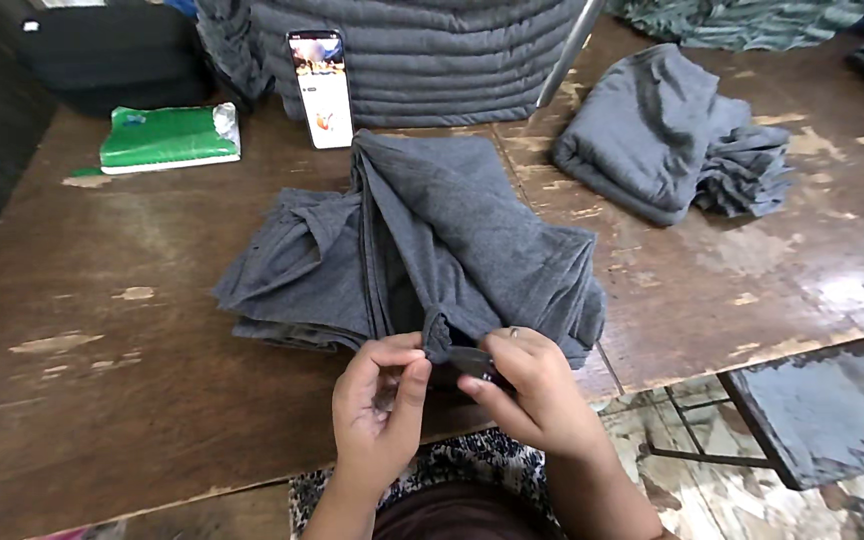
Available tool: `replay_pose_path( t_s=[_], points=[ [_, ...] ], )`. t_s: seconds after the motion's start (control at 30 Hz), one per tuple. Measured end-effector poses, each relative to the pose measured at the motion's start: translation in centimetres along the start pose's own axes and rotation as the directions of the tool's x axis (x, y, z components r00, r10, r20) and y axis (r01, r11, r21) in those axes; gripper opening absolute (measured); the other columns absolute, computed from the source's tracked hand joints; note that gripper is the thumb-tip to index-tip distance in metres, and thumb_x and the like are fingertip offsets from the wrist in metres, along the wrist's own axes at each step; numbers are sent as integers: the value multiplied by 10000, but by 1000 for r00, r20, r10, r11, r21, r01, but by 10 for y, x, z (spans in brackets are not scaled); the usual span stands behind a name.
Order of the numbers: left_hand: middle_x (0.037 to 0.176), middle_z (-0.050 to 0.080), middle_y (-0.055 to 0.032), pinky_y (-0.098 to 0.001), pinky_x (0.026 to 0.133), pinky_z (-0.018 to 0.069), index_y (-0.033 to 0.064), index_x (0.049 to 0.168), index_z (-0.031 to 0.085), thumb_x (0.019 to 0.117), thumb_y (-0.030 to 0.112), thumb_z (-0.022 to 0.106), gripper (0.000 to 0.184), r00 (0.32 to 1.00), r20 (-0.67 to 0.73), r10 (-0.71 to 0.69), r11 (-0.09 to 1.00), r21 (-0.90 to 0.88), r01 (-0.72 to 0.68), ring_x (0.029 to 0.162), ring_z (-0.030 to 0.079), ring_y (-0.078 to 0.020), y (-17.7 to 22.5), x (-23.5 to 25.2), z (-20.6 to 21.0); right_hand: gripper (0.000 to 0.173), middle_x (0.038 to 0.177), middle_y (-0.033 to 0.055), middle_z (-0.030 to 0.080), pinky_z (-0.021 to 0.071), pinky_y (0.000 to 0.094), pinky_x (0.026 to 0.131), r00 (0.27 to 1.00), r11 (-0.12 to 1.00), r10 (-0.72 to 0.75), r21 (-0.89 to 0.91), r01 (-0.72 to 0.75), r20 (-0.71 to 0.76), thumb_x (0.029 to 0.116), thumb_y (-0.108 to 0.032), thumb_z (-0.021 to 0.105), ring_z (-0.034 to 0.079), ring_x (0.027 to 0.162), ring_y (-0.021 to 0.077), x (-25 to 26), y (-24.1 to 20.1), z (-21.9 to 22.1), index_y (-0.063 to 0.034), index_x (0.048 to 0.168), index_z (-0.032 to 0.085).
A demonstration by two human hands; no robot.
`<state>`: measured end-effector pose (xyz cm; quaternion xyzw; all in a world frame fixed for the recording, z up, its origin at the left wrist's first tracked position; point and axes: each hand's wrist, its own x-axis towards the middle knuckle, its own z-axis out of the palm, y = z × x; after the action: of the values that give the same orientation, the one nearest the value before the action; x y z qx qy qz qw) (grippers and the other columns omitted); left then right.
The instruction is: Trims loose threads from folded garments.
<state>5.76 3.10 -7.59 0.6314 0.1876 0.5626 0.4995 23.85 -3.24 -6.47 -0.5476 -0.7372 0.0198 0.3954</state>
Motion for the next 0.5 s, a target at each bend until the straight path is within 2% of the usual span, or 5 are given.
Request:
replay_pose_path(
  t_s=[0.13, 0.23, 0.3, 0.37, 0.5],
  points=[
    [1034, 715, 76, -202, 819, 605, 151, 1115, 587, 920, 126, 756, 259, 996, -76, -39, 999, -40, 36, 907, 703, -32, -2, 3, 7, 440, 820, 71, 591, 476, 284, 710, 991, 998, 61, -2, -62, -122, 1063, -447, 493, 562, 760, 135, 1, 2, -2, -49, 908, 597],
    [1025, 709, 54, -185, 788, 611, 106, 1057, 646, 893, 47, 763, 209, 994, -95, 51, 995, 95, -42, 900, 701, -22, -7, 1, 7, 196, 980, 131, 627, 530, 276, 681, 982, 986, 118, -104, -134, -146, 928, -198, 673, 604, 797, 168, 7, 9, 2, -11, 944, 615],
    [996, 686, 24, -155, 827, 571, 93, 981, 667, 904, 50, 754, 124, 981, -12, 195, 948, 259, -185, 944, 668, -18, -10, 0, -2, 104, 986, 121, 649, 531, 225, 705, 978, 995, 100, 13, -100, -183, 863, -45, 623, 609, 802, 121, 6, 16, -2, -4, 953, 590],
    [979, 707, -5, -181, 865, 553, 76, 911, 660, 883, 21, 742, 102, 960, 113, 257, 900, 335, -280, 964, 669, -63, -9, 0, -16, 66, 991, 95, 714, 548, 224, 788, 971, 988, 81, 143, -49, -224, 877, -19, 563, 668, 882, 95, 2, 23, -11, -44, 930, 532],
    [984, 760, 0, -209, 872, 562, 85, 906, 678, 939, 69, 712, 49, 949, 297, 103, 929, 313, -199, 954, 702, -78, -3, 1, -36, 155, 806, 34, 634, 455, 280, 711, 990, 989, 138, 57, -137, -18, 916, -112, 503, 559, 753, 108, -9, 29, -21, -50, 915, 645]
  ],
)
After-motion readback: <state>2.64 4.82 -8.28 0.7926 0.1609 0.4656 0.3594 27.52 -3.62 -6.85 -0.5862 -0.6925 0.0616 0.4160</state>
